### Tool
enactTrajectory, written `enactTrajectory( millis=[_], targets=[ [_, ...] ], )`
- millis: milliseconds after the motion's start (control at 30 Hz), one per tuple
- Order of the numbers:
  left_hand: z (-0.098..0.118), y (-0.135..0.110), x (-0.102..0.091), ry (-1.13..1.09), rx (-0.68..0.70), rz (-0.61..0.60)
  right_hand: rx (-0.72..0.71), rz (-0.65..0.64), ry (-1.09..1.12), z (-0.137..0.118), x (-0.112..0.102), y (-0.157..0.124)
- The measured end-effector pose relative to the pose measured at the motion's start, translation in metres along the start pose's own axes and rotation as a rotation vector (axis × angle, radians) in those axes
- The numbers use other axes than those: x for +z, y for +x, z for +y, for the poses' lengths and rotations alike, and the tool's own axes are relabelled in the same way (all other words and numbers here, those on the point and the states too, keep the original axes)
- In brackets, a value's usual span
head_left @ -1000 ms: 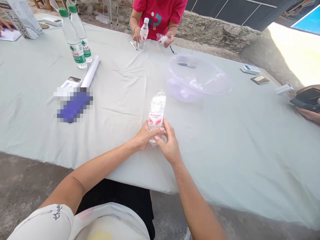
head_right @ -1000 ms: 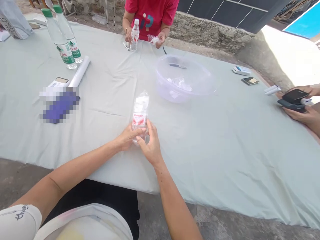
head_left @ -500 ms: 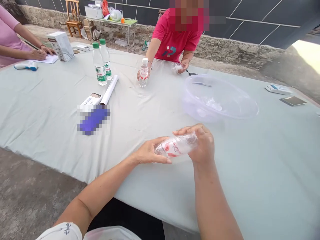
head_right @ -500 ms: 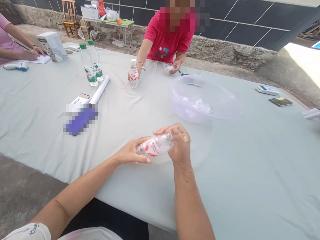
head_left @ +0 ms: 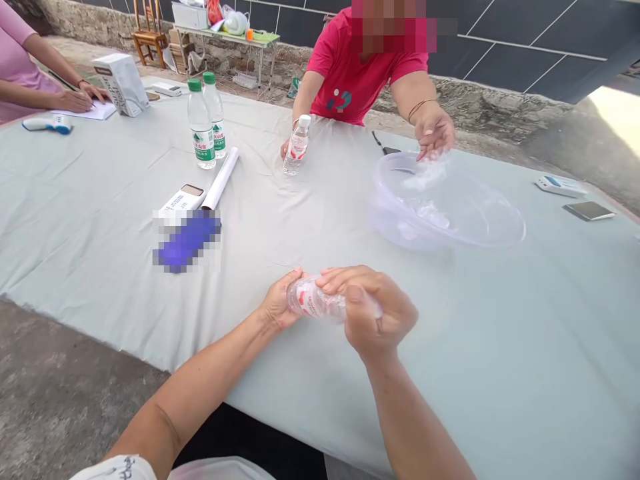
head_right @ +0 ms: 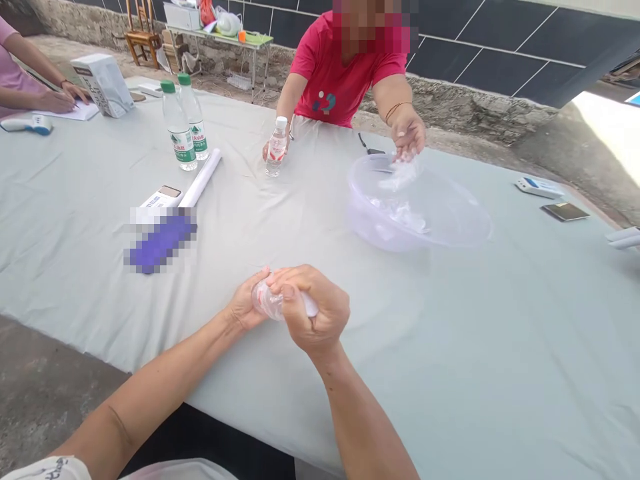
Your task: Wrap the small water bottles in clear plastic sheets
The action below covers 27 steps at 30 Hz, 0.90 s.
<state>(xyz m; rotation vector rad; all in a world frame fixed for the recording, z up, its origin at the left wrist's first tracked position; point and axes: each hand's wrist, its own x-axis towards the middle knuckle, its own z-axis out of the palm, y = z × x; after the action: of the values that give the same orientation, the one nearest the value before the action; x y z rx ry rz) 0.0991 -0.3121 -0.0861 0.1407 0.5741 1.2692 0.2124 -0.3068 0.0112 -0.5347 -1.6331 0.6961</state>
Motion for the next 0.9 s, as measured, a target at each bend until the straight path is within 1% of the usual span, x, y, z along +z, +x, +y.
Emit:
enactTrajectory(
  millis=[67, 133, 233, 300, 367, 433, 500, 533, 600, 667, 700, 733, 800, 867, 900],
  targets=[
    [0.003, 0.001, -0.001, -0.061, 0.013, -0.033, -0.004, -0.029, -0.005, 0.0, 0.006, 0.005],
    [0.005, 0.001, 0.0, -0.113, 0.024, -0.022, 0.052, -0.076, -0.007, 0.003, 0.009, 0.015],
    [0.006, 0.0, 0.003, -0.171, -0.006, 0.023, 0.238, -0.133, -0.041, 0.019, 0.008, 0.038],
    [0.006, -0.001, 0.003, -0.201, -0.024, 0.009, 0.397, -0.137, -0.053, 0.036, 0.006, 0.055],
    [0.006, -0.002, 0.003, -0.227, -0.018, -0.006, 0.537, -0.112, -0.01, 0.057, 0.003, 0.07],
    [0.006, -0.001, 0.002, -0.247, 0.001, 0.012, 0.627, -0.059, 0.098, 0.075, -0.001, 0.076],
    [0.008, 0.0, 0.001, -0.261, 0.03, 0.031, 0.67, -0.017, 0.232, 0.087, -0.004, 0.071],
    [0.009, 0.001, 0.001, -0.263, 0.047, 0.031, 0.696, -0.03, 0.286, 0.091, -0.005, 0.064],
    [0.011, 0.003, 0.001, -0.256, 0.09, 0.027, 0.783, -0.136, 0.324, 0.093, -0.005, 0.045],
    [0.013, 0.004, 0.001, -0.226, 0.126, 0.02, 0.892, -0.289, 0.275, 0.092, -0.003, 0.025],
    [0.014, 0.005, 0.001, -0.2, 0.138, 0.011, 0.94, -0.343, 0.246, 0.092, -0.002, 0.017],
    [0.014, 0.005, 0.001, -0.169, 0.145, -0.004, 0.978, -0.366, 0.226, 0.092, -0.002, 0.012],
    [0.014, 0.004, 0.001, -0.081, 0.138, -0.063, 1.039, -0.336, 0.229, 0.096, -0.002, 0.008],
    [0.014, 0.001, 0.003, 0.008, 0.125, -0.114, 1.082, -0.234, 0.264, 0.105, -0.003, 0.012],
    [0.013, 0.0, 0.004, 0.038, 0.123, -0.11, 1.095, -0.179, 0.272, 0.111, -0.005, 0.015]
  ],
)
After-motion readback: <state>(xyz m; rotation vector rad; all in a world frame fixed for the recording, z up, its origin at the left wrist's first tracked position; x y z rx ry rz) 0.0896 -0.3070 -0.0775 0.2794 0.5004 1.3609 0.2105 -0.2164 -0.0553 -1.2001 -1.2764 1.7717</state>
